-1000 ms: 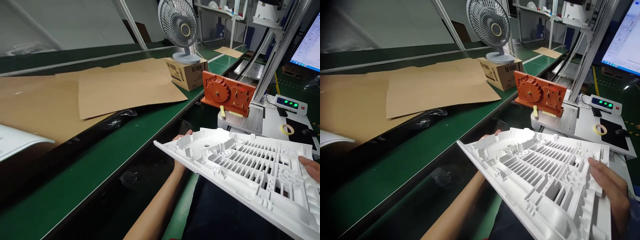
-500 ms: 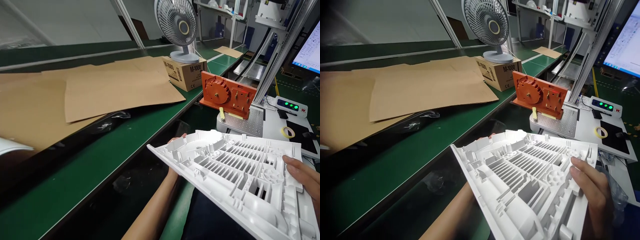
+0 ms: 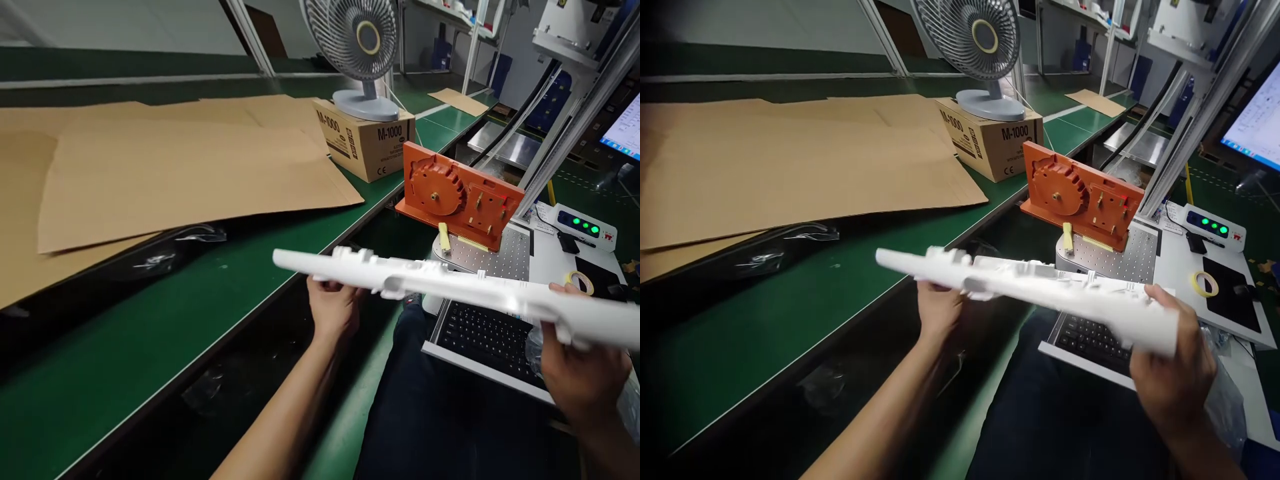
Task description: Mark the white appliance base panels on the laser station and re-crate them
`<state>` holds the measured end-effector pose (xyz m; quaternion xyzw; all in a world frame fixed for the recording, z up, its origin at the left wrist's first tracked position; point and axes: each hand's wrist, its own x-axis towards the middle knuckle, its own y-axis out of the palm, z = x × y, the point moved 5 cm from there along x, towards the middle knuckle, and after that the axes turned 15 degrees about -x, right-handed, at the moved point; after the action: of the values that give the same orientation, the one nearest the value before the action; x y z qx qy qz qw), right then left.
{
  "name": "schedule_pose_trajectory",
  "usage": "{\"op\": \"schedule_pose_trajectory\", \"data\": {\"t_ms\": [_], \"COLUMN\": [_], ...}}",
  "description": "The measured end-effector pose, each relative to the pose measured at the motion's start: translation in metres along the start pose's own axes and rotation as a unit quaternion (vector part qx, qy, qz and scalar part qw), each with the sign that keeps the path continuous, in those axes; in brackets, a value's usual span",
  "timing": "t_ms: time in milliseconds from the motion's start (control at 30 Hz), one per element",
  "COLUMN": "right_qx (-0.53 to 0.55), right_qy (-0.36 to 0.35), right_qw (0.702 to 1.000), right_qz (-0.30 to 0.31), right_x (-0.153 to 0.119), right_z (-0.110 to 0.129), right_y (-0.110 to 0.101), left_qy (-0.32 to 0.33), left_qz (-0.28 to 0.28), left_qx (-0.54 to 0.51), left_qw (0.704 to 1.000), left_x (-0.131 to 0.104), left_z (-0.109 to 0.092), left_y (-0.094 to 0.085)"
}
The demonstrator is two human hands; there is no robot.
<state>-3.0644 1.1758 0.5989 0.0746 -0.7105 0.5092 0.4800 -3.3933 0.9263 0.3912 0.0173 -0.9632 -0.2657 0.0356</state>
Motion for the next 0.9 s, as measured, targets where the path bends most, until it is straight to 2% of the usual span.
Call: {"op": "schedule_pose_trajectory", "data": {"t_ms": [100, 233, 367, 467, 600, 900], "right_qx": [-0.032, -0.024, -0.029, -0.038, -0.043, -0.019], "right_qy": [0.102, 0.162, 0.184, 0.193, 0.197, 0.179], "right_qw": [0.993, 0.973, 0.958, 0.947, 0.947, 0.955], "right_qz": [0.054, 0.161, 0.220, 0.254, 0.252, 0.234], "right_x": [0.018, 0.048, 0.067, 0.073, 0.080, 0.091], "right_z": [-0.022, -0.035, -0.038, -0.041, -0.049, -0.046], "right_y": [0.052, 0.117, 0.162, 0.189, 0.211, 0.243], "left_qy": [-0.005, 0.021, 0.030, 0.039, 0.050, 0.062], "left_qz": [0.001, 0.066, 0.120, 0.153, 0.175, 0.185], "left_qx": [-0.037, 0.009, 0.033, 0.043, 0.067, 0.088], "left_qw": [0.999, 0.998, 0.992, 0.986, 0.981, 0.977], "left_x": [0.040, 0.108, 0.172, 0.200, 0.214, 0.230], "left_z": [0.002, 0.012, 0.028, 0.036, 0.040, 0.048], "left_y": [0.026, 0.078, 0.130, 0.157, 0.171, 0.165]}}
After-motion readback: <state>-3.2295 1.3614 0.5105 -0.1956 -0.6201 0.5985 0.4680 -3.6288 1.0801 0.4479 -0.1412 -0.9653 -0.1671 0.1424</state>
